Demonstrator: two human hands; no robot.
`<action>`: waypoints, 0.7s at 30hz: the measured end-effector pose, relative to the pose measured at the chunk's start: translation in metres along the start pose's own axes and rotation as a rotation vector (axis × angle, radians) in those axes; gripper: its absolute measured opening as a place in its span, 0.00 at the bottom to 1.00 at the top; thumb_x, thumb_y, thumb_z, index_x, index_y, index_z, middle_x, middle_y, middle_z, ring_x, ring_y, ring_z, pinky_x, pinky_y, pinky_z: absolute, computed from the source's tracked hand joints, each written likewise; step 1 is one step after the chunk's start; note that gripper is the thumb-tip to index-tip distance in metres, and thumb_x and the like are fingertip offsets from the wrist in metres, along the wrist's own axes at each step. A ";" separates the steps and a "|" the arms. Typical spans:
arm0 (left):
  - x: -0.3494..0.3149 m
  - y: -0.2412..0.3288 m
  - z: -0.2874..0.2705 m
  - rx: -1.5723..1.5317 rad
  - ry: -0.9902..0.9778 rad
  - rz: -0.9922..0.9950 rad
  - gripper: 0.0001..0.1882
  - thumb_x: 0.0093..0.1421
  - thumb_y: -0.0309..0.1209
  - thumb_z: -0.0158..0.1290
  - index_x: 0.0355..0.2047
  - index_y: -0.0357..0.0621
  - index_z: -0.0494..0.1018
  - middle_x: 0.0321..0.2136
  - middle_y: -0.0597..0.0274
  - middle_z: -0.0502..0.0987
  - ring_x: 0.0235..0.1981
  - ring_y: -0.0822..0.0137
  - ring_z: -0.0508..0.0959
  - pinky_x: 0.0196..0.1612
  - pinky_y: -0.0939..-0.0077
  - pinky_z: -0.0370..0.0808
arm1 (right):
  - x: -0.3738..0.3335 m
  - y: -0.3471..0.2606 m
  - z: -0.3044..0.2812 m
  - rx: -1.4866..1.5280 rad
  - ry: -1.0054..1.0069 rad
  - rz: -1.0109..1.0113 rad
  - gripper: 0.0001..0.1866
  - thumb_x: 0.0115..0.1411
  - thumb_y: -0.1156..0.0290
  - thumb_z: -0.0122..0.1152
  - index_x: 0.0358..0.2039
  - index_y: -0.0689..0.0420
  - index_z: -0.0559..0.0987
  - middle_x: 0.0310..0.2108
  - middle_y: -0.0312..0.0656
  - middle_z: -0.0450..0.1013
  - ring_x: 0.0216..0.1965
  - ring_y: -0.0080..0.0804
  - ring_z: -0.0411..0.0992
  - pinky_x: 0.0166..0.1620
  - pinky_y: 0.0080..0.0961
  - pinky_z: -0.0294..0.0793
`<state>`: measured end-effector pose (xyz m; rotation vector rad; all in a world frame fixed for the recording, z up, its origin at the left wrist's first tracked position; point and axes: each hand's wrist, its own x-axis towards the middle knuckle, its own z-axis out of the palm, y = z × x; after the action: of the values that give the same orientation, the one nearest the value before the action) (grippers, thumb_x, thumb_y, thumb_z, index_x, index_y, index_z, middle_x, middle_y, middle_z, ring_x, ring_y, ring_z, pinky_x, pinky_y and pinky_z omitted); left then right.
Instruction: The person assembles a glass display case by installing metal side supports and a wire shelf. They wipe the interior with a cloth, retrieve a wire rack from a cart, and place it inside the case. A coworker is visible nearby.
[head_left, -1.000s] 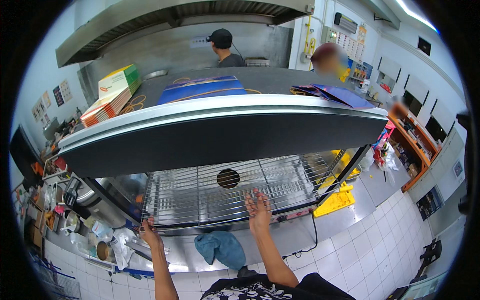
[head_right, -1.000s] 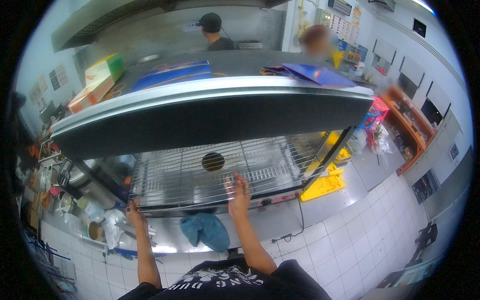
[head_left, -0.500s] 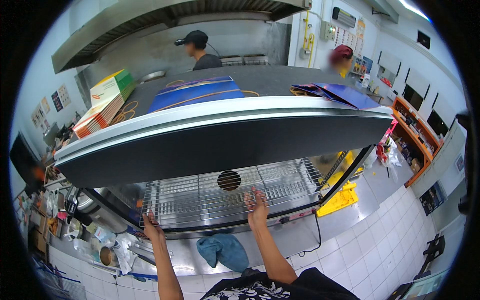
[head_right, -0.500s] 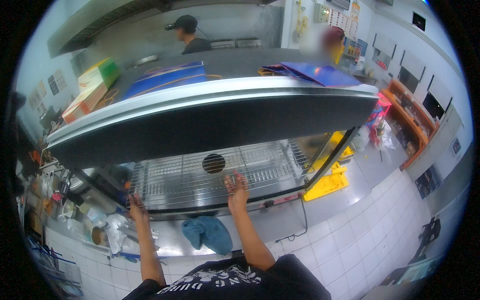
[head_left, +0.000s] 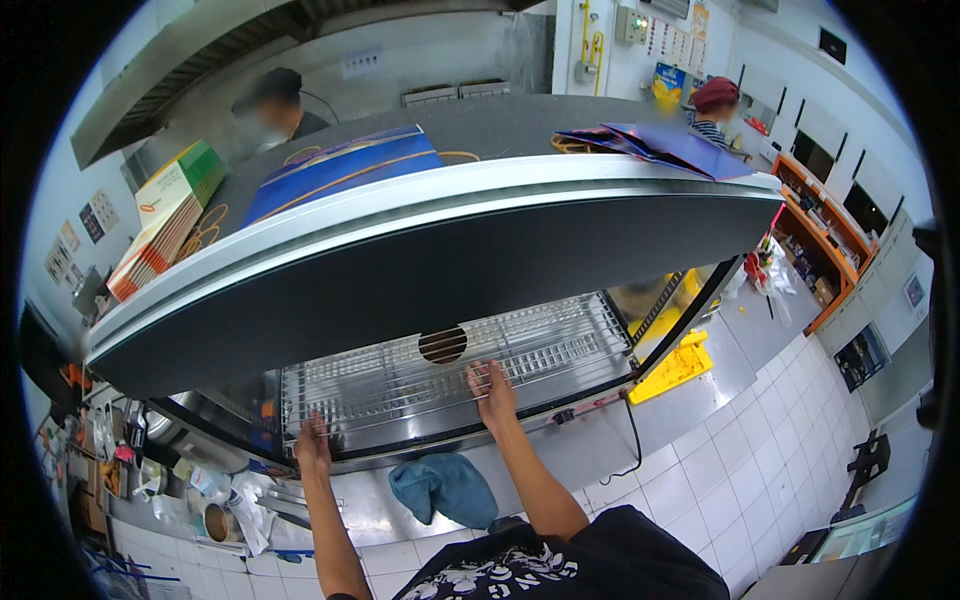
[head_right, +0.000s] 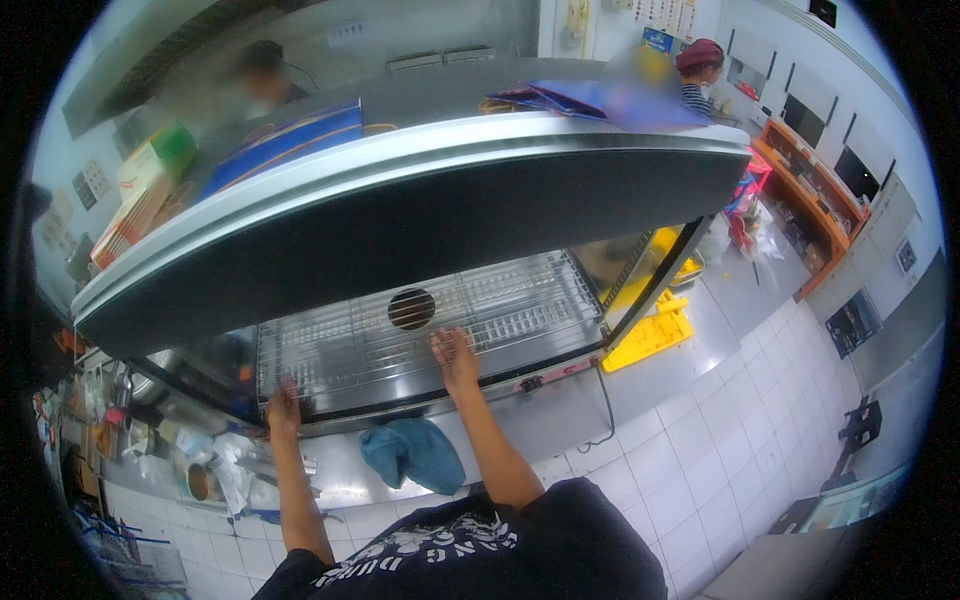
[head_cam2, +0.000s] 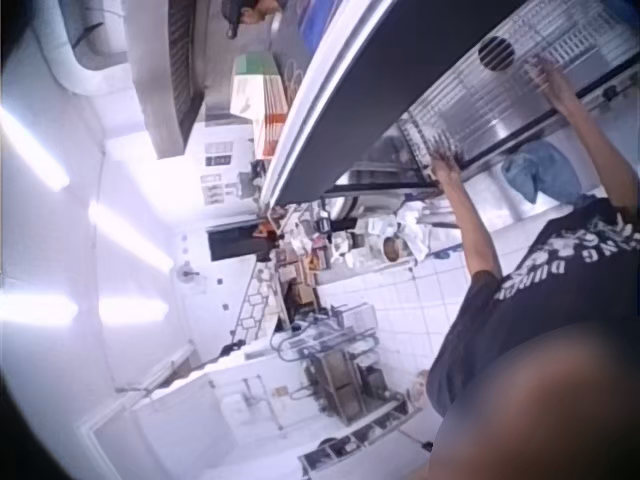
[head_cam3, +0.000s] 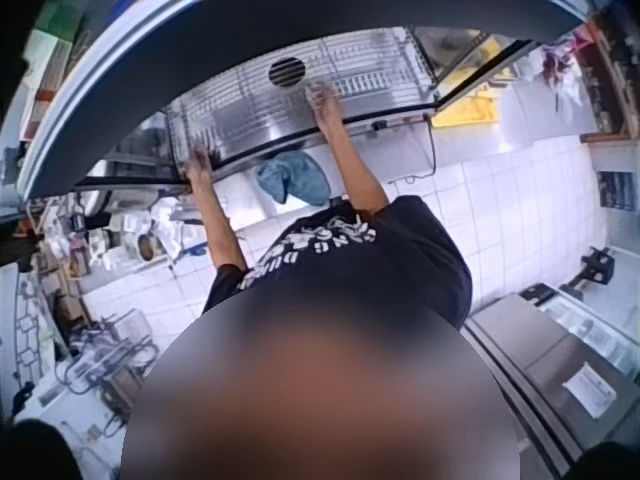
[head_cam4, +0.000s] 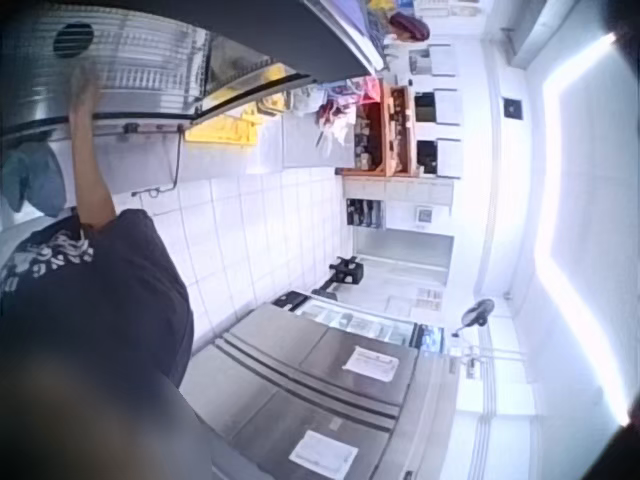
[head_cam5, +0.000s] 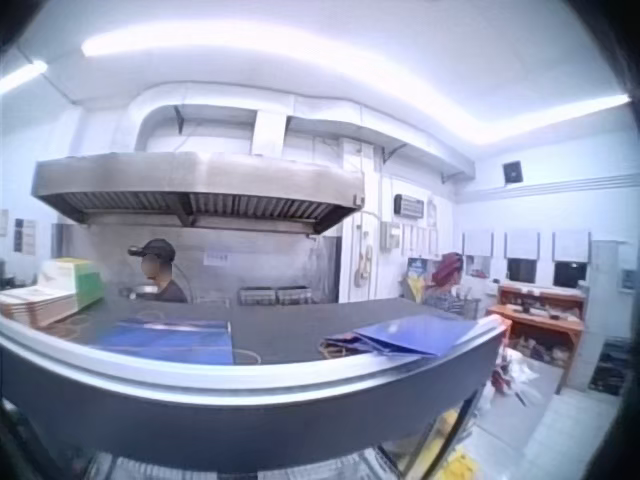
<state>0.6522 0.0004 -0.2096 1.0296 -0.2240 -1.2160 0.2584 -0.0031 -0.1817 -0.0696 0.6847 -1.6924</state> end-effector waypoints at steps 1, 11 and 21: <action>0.001 0.000 0.000 0.038 0.002 -0.006 0.18 0.69 0.34 0.39 0.51 0.31 0.66 0.47 0.53 0.74 0.43 0.68 0.75 0.49 0.76 0.71 | 0.001 0.001 0.000 -0.015 -0.037 -0.025 0.14 0.65 0.60 0.54 0.43 0.55 0.71 0.39 0.44 0.75 0.36 0.33 0.75 0.38 0.23 0.74; -0.002 -0.006 0.013 0.042 -0.023 0.076 0.15 0.65 0.29 0.46 0.49 0.34 0.67 0.36 0.59 0.77 0.33 0.71 0.76 0.33 0.80 0.72 | -0.010 -0.018 -0.016 -0.313 0.019 0.045 0.11 0.65 0.62 0.52 0.35 0.57 0.72 0.32 0.44 0.74 0.33 0.31 0.73 0.39 0.28 0.76; -0.016 0.001 0.036 0.060 0.077 0.101 0.14 0.69 0.33 0.40 0.43 0.33 0.70 0.39 0.54 0.79 0.36 0.67 0.79 0.38 0.78 0.76 | -0.013 -0.030 -0.015 -0.334 0.069 0.056 0.11 0.64 0.64 0.56 0.37 0.59 0.68 0.35 0.47 0.73 0.37 0.39 0.76 0.39 0.31 0.80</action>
<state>0.6238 -0.0047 -0.1829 1.1024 -0.2506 -1.0818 0.2292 0.0172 -0.1756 -0.2262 1.0070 -1.5191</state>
